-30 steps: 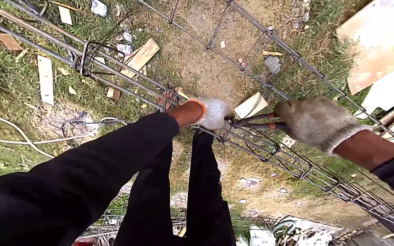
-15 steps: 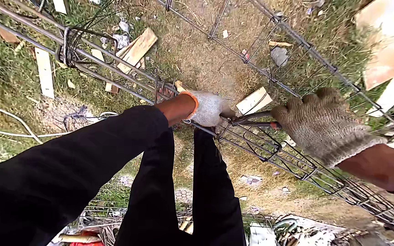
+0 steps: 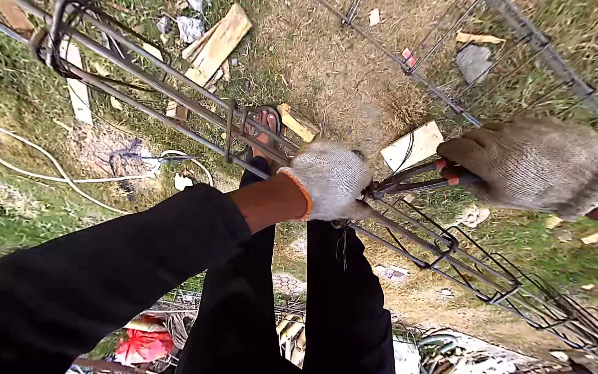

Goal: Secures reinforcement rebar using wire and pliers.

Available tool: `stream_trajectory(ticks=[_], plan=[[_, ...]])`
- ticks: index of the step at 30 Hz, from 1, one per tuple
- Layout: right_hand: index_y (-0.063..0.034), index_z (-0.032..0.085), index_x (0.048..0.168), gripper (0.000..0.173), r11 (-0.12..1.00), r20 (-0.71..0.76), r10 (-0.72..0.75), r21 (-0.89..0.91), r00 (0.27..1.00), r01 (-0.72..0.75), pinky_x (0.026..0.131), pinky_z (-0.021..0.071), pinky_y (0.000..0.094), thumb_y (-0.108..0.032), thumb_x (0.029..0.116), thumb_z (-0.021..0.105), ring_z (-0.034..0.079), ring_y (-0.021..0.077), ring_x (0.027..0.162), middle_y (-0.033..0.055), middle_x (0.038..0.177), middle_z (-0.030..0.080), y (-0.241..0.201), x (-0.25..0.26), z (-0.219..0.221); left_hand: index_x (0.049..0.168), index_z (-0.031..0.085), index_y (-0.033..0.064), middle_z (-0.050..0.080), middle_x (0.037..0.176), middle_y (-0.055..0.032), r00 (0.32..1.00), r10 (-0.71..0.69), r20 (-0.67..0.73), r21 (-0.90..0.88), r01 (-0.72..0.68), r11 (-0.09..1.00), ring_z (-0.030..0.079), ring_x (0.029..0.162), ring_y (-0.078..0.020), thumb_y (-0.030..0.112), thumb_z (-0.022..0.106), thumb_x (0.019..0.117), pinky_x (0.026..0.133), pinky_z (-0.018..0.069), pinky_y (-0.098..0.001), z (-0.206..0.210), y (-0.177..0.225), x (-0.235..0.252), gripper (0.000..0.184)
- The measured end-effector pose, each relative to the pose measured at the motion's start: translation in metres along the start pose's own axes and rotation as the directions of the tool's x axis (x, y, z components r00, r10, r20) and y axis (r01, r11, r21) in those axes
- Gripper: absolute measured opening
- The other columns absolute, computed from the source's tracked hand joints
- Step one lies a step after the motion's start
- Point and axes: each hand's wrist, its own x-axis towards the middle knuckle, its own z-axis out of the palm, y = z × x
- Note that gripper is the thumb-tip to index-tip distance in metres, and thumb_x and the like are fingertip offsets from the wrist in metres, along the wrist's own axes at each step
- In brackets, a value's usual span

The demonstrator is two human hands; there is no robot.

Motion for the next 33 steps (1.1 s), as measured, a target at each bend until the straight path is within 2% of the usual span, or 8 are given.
stream_trajectory(ticks=[6,12,16,20,23,27,31,33], plan=[[-0.0053,0.064,0.1,0.029,1.0,-0.035,-0.013,-0.023,0.999,0.012,0.069,0.0563,0.0565,-0.033,0.0924,0.066,0.069,0.0401,0.083,0.0159,0.086,0.067,0.007,0.008,0.005,0.107,0.072,0.0284,0.066,0.078,-0.0001,0.998,0.035,-0.057,0.023,-0.034,0.999,0.065,0.073,-0.0222,0.072,0.057,0.0868,0.063,0.0485,-0.0494,0.006,-0.006,0.001,0.05],[-0.008,0.064,0.099,0.025,0.968,0.082,0.245,-0.072,0.966,-0.24,0.053,0.0517,0.05,-0.031,0.0927,0.07,0.066,0.0362,0.07,0.0112,0.076,0.061,-0.053,-0.022,-0.045,0.113,0.072,0.0295,0.068,0.08,-0.0015,0.988,0.086,-0.13,0.037,-0.082,0.996,0.066,0.076,-0.0246,0.069,0.057,0.0889,0.067,0.0485,-0.0522,0.011,-0.01,0.002,0.048],[-0.0049,0.07,0.111,0.017,0.851,0.715,0.384,-0.029,0.584,-0.524,0.081,0.0548,0.0442,-0.017,0.1049,0.059,0.071,0.0305,0.095,0.0136,0.096,0.07,-0.099,0.019,-0.148,0.119,0.071,0.0315,0.068,0.079,-0.0033,0.98,0.116,-0.159,0.087,-0.103,0.991,0.066,0.075,-0.0265,0.073,0.055,0.0881,0.067,0.0477,-0.0533,0.005,-0.008,0.0,0.055],[-0.0153,0.066,0.082,0.025,0.667,0.756,0.308,0.261,0.578,-0.698,0.052,0.0493,0.0335,-0.031,0.1018,0.064,0.06,0.014,0.056,0.0018,0.064,0.062,-0.079,-0.005,-0.12,0.126,0.069,0.0319,0.07,0.081,-0.0037,0.975,0.142,-0.169,0.093,-0.127,0.987,0.067,0.077,-0.0263,0.071,0.055,0.0893,0.072,0.0493,-0.0537,0.001,-0.006,-0.002,0.056],[-0.0117,0.063,0.102,0.017,0.379,0.901,0.224,0.27,0.371,-0.885,0.055,0.0524,0.0267,-0.026,0.1071,0.057,0.059,0.0107,0.058,0.0023,0.073,0.059,-0.085,0.007,-0.138,0.116,0.07,0.0249,0.068,0.08,-0.0042,0.972,0.16,-0.169,0.078,-0.149,0.986,0.067,0.076,-0.0261,0.067,0.057,0.0904,0.073,0.0492,-0.0543,-0.002,-0.006,-0.002,0.051],[-0.0142,0.063,0.107,0.018,0.285,0.852,0.223,0.408,0.474,-0.867,0.057,0.0602,0.0331,-0.029,0.0994,0.069,0.068,0.0172,0.06,0.0067,0.076,0.069,-0.079,-0.013,-0.122,0.114,0.071,0.0223,0.069,0.082,-0.0054,0.97,0.154,-0.186,0.05,-0.147,0.988,0.067,0.079,-0.027,0.068,0.058,0.0897,0.078,0.0489,-0.0555,0.004,-0.009,-0.002,0.053],[-0.0068,0.063,0.112,0.022,-0.085,0.855,-0.032,0.514,0.518,-0.853,0.057,0.063,0.0427,-0.025,0.1001,0.062,0.071,0.0297,0.064,0.0188,0.083,0.069,-0.082,-0.024,-0.109,0.112,0.069,0.0212,0.065,0.078,-0.0071,0.963,0.187,-0.193,0.073,-0.176,0.982,0.064,0.074,-0.0288,0.068,0.057,0.0913,0.075,0.0474,-0.0559,0.007,-0.009,-0.004,0.052],[-0.0075,0.062,0.113,0.025,-0.123,0.861,-0.082,0.491,0.502,-0.862,0.06,0.0633,0.0436,-0.021,0.0931,0.067,0.072,0.0308,0.067,0.0195,0.085,0.07,-0.08,-0.021,-0.102,0.111,0.07,0.0207,0.066,0.079,-0.0072,0.959,0.197,-0.204,0.054,-0.19,0.98,0.065,0.076,-0.0289,0.066,0.059,0.091,0.076,0.0476,-0.056,0.006,-0.014,-0.003,0.05]])
